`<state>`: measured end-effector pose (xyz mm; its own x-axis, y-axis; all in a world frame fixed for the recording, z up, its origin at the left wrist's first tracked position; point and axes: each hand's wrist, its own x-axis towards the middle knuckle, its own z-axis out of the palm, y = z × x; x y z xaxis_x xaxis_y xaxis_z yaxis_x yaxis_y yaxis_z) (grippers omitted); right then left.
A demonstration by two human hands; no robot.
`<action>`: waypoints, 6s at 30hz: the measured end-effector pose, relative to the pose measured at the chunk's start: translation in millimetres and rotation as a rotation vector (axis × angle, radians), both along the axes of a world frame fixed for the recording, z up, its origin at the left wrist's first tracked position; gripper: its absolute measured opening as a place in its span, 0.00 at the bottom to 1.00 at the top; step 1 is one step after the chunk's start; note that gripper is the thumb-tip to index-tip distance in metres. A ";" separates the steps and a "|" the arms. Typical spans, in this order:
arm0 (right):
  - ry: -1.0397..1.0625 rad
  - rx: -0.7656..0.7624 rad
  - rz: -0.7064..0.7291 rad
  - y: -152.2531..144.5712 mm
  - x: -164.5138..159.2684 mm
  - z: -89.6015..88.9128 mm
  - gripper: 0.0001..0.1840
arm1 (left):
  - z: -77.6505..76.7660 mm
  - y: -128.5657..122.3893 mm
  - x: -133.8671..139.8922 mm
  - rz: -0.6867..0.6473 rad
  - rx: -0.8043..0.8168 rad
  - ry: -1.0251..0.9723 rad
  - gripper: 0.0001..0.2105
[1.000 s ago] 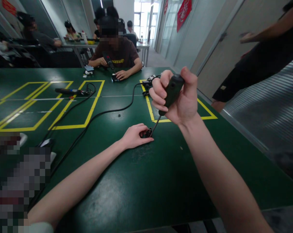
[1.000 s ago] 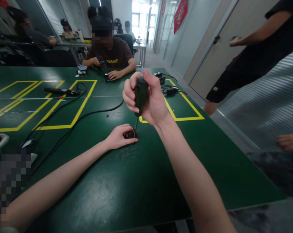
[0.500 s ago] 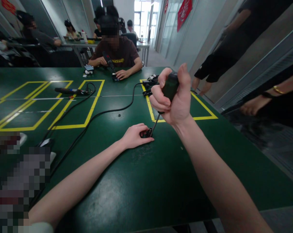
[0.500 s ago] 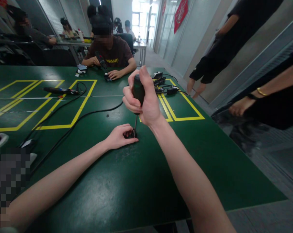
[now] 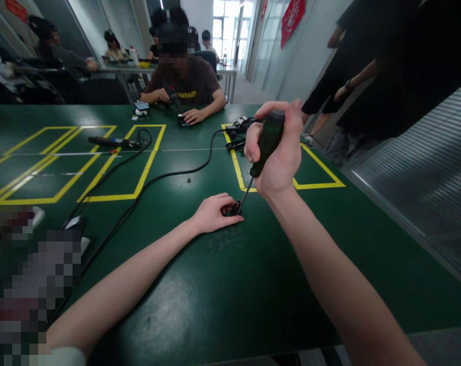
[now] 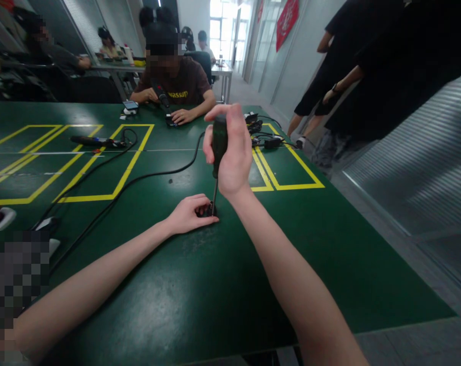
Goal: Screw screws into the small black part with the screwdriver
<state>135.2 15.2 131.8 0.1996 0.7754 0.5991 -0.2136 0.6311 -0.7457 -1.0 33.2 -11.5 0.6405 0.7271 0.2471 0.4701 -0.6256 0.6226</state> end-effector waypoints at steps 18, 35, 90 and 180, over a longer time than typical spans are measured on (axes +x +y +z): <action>0.051 -0.005 0.187 -0.8 2.4 6.2 0.32 | 2.0 -1.7 0.9 -0.005 -0.006 -0.029 0.19; 0.059 0.069 0.387 -3.5 -0.5 14.9 0.30 | -2.4 0.4 1.0 -0.006 0.015 -0.038 0.20; -0.376 0.523 -0.453 19.0 17.3 -17.7 0.14 | 0.6 -1.6 1.1 -0.004 -0.006 -0.029 0.20; 0.001 -0.041 0.248 -7.1 7.9 8.4 0.28 | -2.0 -1.2 3.0 -0.027 -0.017 -0.059 0.17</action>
<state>143.1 8.1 140.3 0.0008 0.8243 0.5661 -0.3590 0.5286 -0.7692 2.0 31.9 -13.5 0.6445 0.7143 0.2729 0.4157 -0.6268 0.6590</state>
